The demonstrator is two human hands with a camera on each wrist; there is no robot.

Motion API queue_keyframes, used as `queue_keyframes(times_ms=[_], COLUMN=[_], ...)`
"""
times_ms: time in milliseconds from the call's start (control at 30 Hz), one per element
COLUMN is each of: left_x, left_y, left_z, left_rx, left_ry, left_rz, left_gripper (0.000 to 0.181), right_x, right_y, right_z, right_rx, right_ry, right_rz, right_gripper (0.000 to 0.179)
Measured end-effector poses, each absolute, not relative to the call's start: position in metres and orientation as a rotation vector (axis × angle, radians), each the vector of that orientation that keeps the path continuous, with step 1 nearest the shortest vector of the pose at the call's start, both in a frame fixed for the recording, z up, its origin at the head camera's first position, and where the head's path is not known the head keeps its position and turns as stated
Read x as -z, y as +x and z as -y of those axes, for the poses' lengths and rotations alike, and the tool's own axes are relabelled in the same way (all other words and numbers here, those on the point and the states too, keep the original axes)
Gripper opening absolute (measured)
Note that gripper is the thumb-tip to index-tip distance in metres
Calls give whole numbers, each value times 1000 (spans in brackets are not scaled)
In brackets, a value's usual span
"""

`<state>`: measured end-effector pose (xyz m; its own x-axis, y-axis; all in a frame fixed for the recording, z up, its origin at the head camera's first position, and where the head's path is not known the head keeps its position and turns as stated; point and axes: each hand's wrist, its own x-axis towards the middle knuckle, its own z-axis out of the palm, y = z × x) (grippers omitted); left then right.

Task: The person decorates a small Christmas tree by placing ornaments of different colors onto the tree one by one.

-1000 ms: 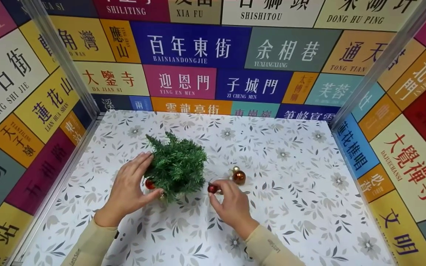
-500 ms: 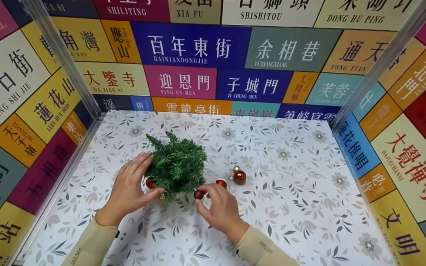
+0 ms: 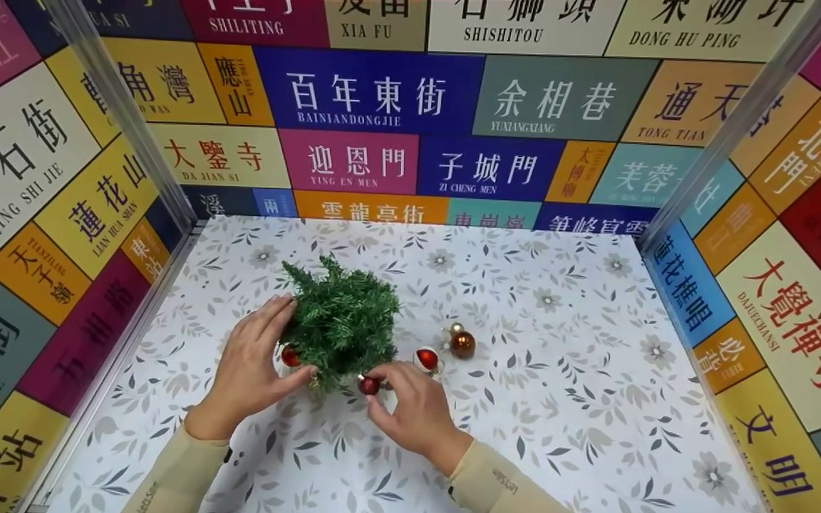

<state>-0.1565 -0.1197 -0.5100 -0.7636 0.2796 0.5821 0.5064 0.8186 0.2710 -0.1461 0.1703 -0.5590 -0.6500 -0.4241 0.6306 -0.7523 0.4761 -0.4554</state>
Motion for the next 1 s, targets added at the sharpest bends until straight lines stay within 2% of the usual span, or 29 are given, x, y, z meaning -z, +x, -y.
queue_keyframes(times_ms=[1000], left_x=[516], left_y=[-153], left_z=[117], left_rx=[565], left_ry=[-602], left_rz=[2393], left_gripper=[99], right_x=[558], right_y=[-150], right_z=[-156], right_rx=[-1073], right_ry=[1077], right_rz=[2222], right_gripper=[38])
